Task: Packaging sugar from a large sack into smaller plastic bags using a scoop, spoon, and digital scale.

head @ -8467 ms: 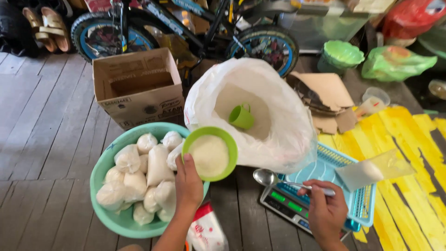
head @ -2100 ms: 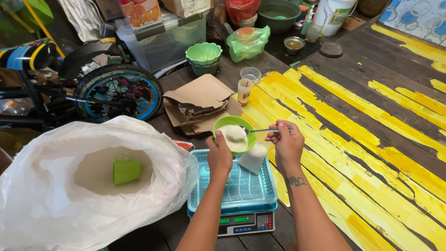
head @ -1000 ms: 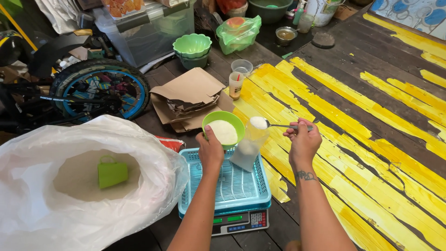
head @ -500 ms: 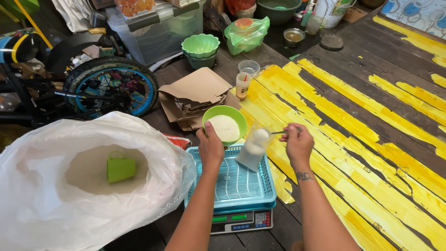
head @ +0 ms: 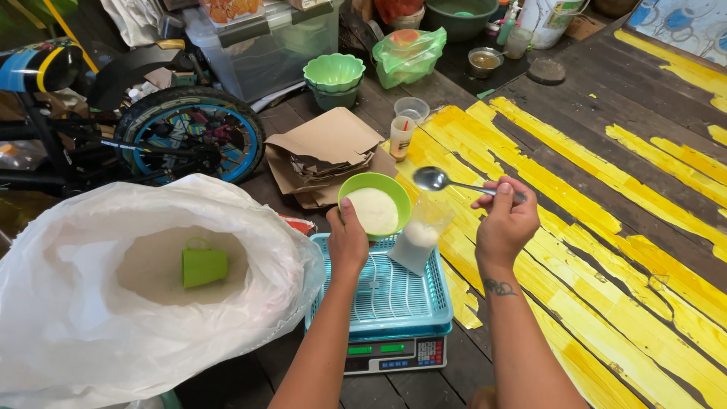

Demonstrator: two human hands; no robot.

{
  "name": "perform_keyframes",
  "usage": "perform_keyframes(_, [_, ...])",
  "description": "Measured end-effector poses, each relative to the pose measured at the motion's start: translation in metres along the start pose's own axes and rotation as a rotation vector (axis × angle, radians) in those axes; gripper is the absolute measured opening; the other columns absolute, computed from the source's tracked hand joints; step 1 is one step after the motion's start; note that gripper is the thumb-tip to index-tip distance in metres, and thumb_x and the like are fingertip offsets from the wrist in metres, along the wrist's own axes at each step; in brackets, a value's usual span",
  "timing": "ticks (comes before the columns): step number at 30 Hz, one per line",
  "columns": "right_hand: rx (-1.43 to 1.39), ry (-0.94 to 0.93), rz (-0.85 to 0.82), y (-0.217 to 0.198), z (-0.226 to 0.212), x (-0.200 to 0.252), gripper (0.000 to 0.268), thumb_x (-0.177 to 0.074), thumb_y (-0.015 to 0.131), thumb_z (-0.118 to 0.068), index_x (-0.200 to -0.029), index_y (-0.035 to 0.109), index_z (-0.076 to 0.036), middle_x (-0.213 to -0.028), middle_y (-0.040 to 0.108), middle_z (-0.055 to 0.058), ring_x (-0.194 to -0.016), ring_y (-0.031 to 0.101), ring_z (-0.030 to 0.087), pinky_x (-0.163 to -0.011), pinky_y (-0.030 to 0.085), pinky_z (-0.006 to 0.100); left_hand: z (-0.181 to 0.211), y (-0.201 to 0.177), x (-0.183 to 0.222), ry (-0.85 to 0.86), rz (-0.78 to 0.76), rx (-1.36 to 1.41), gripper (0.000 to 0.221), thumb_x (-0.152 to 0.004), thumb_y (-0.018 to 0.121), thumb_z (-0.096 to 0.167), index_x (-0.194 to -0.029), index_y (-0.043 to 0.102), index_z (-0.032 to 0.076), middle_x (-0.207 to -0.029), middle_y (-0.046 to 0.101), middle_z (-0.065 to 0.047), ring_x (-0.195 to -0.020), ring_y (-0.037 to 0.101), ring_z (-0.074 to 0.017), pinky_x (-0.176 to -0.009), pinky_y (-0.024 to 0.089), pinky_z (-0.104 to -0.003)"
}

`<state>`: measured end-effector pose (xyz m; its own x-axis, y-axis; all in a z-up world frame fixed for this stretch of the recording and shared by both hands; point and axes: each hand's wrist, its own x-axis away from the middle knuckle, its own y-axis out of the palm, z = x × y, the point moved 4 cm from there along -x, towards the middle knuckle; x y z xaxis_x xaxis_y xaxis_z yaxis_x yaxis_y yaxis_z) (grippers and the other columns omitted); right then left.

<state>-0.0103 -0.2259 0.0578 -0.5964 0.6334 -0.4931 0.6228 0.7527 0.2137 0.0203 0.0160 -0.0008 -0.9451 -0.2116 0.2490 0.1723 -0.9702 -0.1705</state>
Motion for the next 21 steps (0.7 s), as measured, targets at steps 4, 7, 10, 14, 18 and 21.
perform_keyframes(4, [-0.150,0.117,-0.123,0.023,0.007,0.009,0.014,-0.110,0.049,-0.005,-0.117,0.055,0.005,-0.095,0.067,0.016,-0.072,0.066,0.012,-0.064,0.064,0.026,-0.015,-0.002,-0.017,0.000,-0.015,0.006,0.082,-0.103,0.016,0.069,-0.146,0.038,0.003,-0.104,0.069,-0.026,-0.079,0.078,-0.0296,-0.075,0.064,-0.041])
perform_keyframes(7, [-0.097,0.050,-0.247,0.027,0.014,0.024,0.011,-0.109,0.052,-0.001,-0.111,0.059,0.007,-0.093,0.069,0.021,-0.074,0.068,0.019,-0.068,0.065,0.033,-0.009,-0.012,0.002,0.005,-0.065,-0.075,0.086,-0.102,0.016,0.071,-0.151,0.032,0.003,-0.130,0.057,-0.041,-0.125,0.056,-0.0568,-0.108,0.043,-0.062])
perform_keyframes(10, [-0.128,-0.005,-0.352,0.039,-0.003,0.027,0.014,-0.110,0.050,0.002,-0.115,0.061,0.009,-0.098,0.068,0.024,-0.079,0.069,0.023,-0.073,0.067,0.040,0.012,-0.020,0.017,0.021,-0.064,0.049,0.082,-0.101,0.020,0.068,-0.144,0.038,0.002,-0.115,0.065,-0.033,-0.088,0.077,-0.0366,-0.078,0.066,-0.040])
perform_keyframes(14, [-0.073,-0.033,-0.411,0.042,-0.009,0.032,0.017,-0.111,0.050,-0.002,-0.118,0.061,0.007,-0.101,0.067,0.025,-0.083,0.070,0.025,-0.077,0.067,0.043,0.022,-0.025,0.024,0.051,-0.051,0.038,0.081,-0.101,0.019,0.068,-0.141,0.040,0.001,-0.109,0.065,-0.032,-0.080,0.078,-0.0338,-0.070,0.068,-0.035])
perform_keyframes(18, [-0.103,-0.015,-0.399,0.044,-0.011,0.032,0.016,-0.111,0.050,-0.002,-0.118,0.061,0.008,-0.100,0.067,0.024,-0.081,0.070,0.025,-0.077,0.067,0.043,0.023,-0.028,0.026,0.048,-0.056,0.005,0.083,-0.099,0.018,0.071,-0.141,0.040,0.003,-0.104,0.067,-0.029,-0.076,0.078,-0.0331,-0.072,0.067,-0.036])
perform_keyframes(21, [-0.114,-0.024,-0.382,0.044,-0.009,0.031,0.017,-0.111,0.049,-0.002,-0.118,0.061,0.008,-0.099,0.067,0.023,-0.081,0.070,0.024,-0.077,0.067,0.042,0.023,-0.025,0.026,0.056,-0.053,-0.018,0.083,-0.099,0.017,0.071,-0.141,0.040,0.003,-0.101,0.069,-0.026,-0.077,0.078,-0.0309,-0.077,0.065,-0.040])
